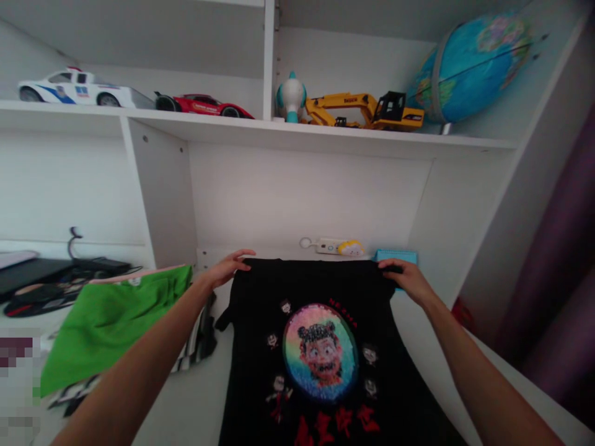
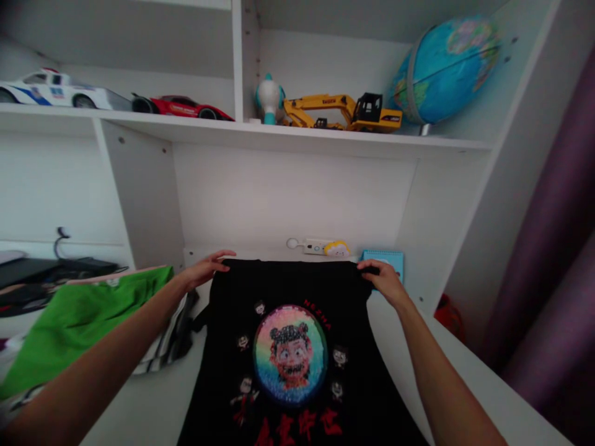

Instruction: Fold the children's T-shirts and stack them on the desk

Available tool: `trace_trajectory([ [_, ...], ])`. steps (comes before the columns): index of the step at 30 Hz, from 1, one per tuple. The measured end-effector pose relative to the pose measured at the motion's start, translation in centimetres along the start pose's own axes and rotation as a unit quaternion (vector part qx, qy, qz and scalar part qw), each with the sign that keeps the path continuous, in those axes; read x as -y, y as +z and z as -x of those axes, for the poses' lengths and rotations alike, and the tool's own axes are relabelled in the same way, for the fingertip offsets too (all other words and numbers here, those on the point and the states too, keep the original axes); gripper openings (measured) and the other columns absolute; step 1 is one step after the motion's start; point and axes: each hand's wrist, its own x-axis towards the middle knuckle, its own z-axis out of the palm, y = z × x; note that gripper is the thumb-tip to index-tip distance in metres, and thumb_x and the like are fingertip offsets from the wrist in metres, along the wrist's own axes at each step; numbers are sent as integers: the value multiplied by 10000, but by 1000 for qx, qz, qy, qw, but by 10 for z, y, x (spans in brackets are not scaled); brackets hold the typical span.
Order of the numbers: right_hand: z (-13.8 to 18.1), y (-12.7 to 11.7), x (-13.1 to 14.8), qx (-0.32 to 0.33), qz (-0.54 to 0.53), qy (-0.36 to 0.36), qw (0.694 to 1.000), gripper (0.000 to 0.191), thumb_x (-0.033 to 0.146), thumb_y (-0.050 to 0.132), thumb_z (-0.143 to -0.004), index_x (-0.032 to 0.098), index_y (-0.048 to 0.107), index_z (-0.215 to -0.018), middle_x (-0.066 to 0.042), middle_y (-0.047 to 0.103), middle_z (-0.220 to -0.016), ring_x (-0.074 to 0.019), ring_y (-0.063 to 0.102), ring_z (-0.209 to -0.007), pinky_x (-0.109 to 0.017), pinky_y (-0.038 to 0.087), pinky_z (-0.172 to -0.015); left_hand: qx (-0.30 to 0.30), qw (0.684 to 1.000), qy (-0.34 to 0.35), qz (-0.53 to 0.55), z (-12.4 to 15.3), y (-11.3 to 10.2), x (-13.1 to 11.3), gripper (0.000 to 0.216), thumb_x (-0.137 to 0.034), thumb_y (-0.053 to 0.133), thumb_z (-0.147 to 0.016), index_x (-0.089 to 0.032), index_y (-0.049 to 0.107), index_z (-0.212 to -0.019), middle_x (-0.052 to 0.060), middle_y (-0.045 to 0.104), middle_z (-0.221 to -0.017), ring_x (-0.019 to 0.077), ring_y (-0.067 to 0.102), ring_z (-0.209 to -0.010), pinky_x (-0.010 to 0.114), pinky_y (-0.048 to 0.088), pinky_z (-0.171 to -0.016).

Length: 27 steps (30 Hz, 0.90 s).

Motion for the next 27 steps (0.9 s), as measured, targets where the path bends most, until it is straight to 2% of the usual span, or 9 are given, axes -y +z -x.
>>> trace_trajectory([
  [3,-9,25,-5,-10,78,25,997,464,174,484,-692,133,484,-1154,-140,380,-1300,-300,237,-1245,-453,199,-1002,-125,975,-66,-173,-18,22,-1,592,-160,492,-721,-191,287,-1276,133,458,-1207,271,419,-1117,452,339,-887],
  [5,-5,44,-4,13,120,33,992,498,162,500,-694,80,467,-1184,-178,310,-1339,-322,187,-1261,-458,156,-1016,-142,966,-67,-206,-19,46,2,599,-161,482,-735,-177,266,-1293,173,321,-1317,318,266,-1220,533,230,-931],
  [9,28,83,6,122,157,4,980,406,235,455,-781,123,512,-1167,-133,339,-1342,-250,252,-1253,-363,197,-1021,-49,965,-34,-255,-1,100,19,545,-379,494,-768,-195,369,-1266,162,281,-1364,344,161,-1264,564,147,-955],
  [13,68,111,13,217,169,-3,961,505,520,379,-809,343,348,-1281,3,252,-1398,-268,185,-1276,-469,247,-977,98,946,-34,-308,16,139,42,754,-687,290,-736,-259,210,-1351,182,132,-1414,424,48,-1261,680,102,-868],
  [18,74,107,29,206,210,63,954,562,484,264,-856,198,259,-1340,-119,199,-1407,-365,114,-1269,-615,170,-924,35,941,-5,-338,4,147,39,658,-628,182,-805,-265,203,-1353,157,153,-1416,358,86,-1281,645,74,-912],
  [20,76,97,55,192,220,63,954,545,442,304,-853,129,344,-1299,-170,223,-1389,-373,142,-1260,-605,150,-935,37,937,-5,-347,0,145,29,650,-597,207,-819,-222,229,-1349,181,200,-1397,352,122,-1277,636,75,-921],
  [23,110,83,116,223,163,-35,960,459,438,378,-830,184,476,-1200,-114,398,-1299,-269,350,-1189,-414,273,-962,82,938,56,-333,11,142,12,623,-568,270,-818,-212,276,-1329,177,233,-1387,342,141,-1276,645,93,-916],
  [25,152,78,164,355,-12,-197,914,415,426,399,-825,244,481,-1188,-82,476,-1219,-258,439,-1110,-388,381,-869,123,937,111,-308,28,142,-2,565,-513,325,-820,-227,314,-1307,161,260,-1380,332,169,-1271,654,124,-906],
  [27,198,77,206,404,-59,-245,879,317,426,404,-830,327,529,-1104,-6,532,-1136,-208,514,-1011,-341,448,-775,163,936,145,-277,47,143,-20,481,-428,367,-824,-234,375,-1264,149,314,-1353,322,242,-1247,657,160,-897],
])
